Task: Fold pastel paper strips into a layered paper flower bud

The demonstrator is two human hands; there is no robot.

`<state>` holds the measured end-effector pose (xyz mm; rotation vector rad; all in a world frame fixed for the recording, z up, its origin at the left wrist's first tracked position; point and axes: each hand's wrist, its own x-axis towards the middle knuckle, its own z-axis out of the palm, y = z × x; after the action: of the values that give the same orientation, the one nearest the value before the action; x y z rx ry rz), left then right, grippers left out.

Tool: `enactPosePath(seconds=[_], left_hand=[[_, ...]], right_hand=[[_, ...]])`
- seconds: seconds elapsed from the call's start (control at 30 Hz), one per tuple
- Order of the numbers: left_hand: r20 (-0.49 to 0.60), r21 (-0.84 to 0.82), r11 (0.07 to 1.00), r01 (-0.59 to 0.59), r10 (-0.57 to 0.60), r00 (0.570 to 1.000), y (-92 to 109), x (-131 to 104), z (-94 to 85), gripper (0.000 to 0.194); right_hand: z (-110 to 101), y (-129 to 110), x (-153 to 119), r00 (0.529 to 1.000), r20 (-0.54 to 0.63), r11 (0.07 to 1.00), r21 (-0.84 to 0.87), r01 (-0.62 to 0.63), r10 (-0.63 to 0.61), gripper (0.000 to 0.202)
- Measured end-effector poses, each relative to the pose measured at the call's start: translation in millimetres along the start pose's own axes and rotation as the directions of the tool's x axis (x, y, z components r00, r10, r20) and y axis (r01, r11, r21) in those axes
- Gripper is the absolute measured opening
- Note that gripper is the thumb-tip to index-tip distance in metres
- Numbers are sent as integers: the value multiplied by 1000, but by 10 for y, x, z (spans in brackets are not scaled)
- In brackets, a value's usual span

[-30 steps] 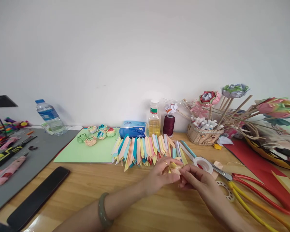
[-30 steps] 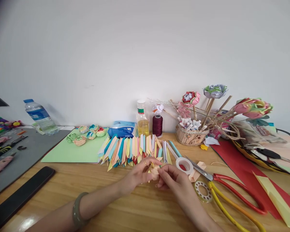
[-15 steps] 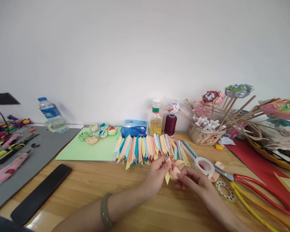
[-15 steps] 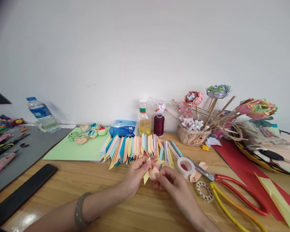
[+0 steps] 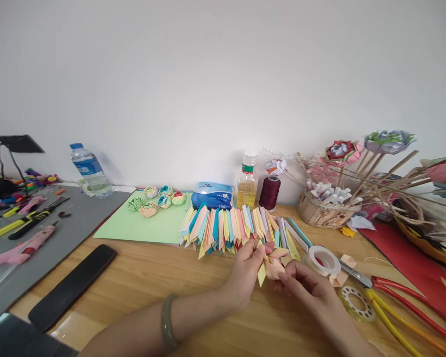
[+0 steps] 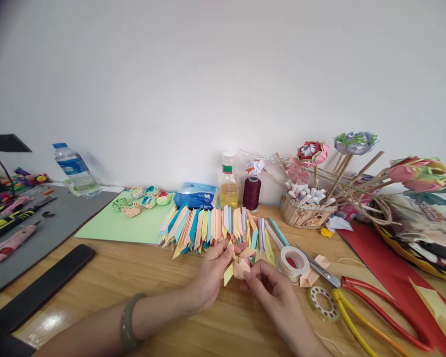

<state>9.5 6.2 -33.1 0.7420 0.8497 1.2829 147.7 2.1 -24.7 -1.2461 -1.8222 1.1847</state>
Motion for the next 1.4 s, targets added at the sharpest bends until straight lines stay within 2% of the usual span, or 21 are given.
enactPosePath(seconds=[0.2,0.37,0.43,0.5,0.6,0.7,0.8,0.9,1.0,1.1,1.17,1.23,1.3,1.37,1.4], left_hand=[[-19,-110,994,25,-28,999,17,-19,36,28],[-22,-147,988,51,-55,998,42,-17,49,29],[15,-157,985,73,-72,997,72,-21,45,27],[100,-157,984,86,-71,992,108,-28,35,26],[229,-70,996,46,-28,973,139,-31,2,30],[265,77,997,4,-25,964,114,-15,-42,66],[296,227,973,-46,-24,955,74,8,-68,57],[260,285,957,-60,-17,965,87,22,-56,48],[209,187,981,58,-98,973,148,31,-30,49],[249,35,967,254,-254,935,190,40,-29,49],[316,13,943,334,-320,893,192,43,-45,42],[393,24,938,345,-327,860,182,43,-60,37],[454,14,931,364,-330,827,177,43,-65,33],[438,11,919,394,-359,824,178,43,-58,27],[400,29,919,392,-370,839,179,44,-53,27]], right_hand=[[7,7,-16,998,-27,997,-50,50,-52,30],[9,-25,-29,992,-76,983,-161,86,-99,30],[-8,-38,-39,992,-82,976,-205,79,-97,31],[-37,-47,-48,993,-88,974,-217,63,-84,31],[-86,-54,-46,993,-97,989,-141,51,-65,30],[-112,-57,-30,992,-124,998,-52,30,-36,33],[-101,-65,-20,993,-114,999,-50,-4,-2,34],[-93,-74,-19,994,-105,994,-102,-22,12,36],[-140,-71,-15,985,-171,995,-100,-4,-13,34],[-222,-53,0,944,-319,997,-41,71,-80,27],[-262,-42,11,957,-278,996,-41,80,-88,33],[-277,-40,18,974,-218,997,-55,59,-70,33],[-273,-51,22,977,-205,997,-69,42,-55,32],[-258,-68,23,974,-217,996,-76,48,-63,32],[-250,-74,22,973,-220,995,-78,59,-75,32]])
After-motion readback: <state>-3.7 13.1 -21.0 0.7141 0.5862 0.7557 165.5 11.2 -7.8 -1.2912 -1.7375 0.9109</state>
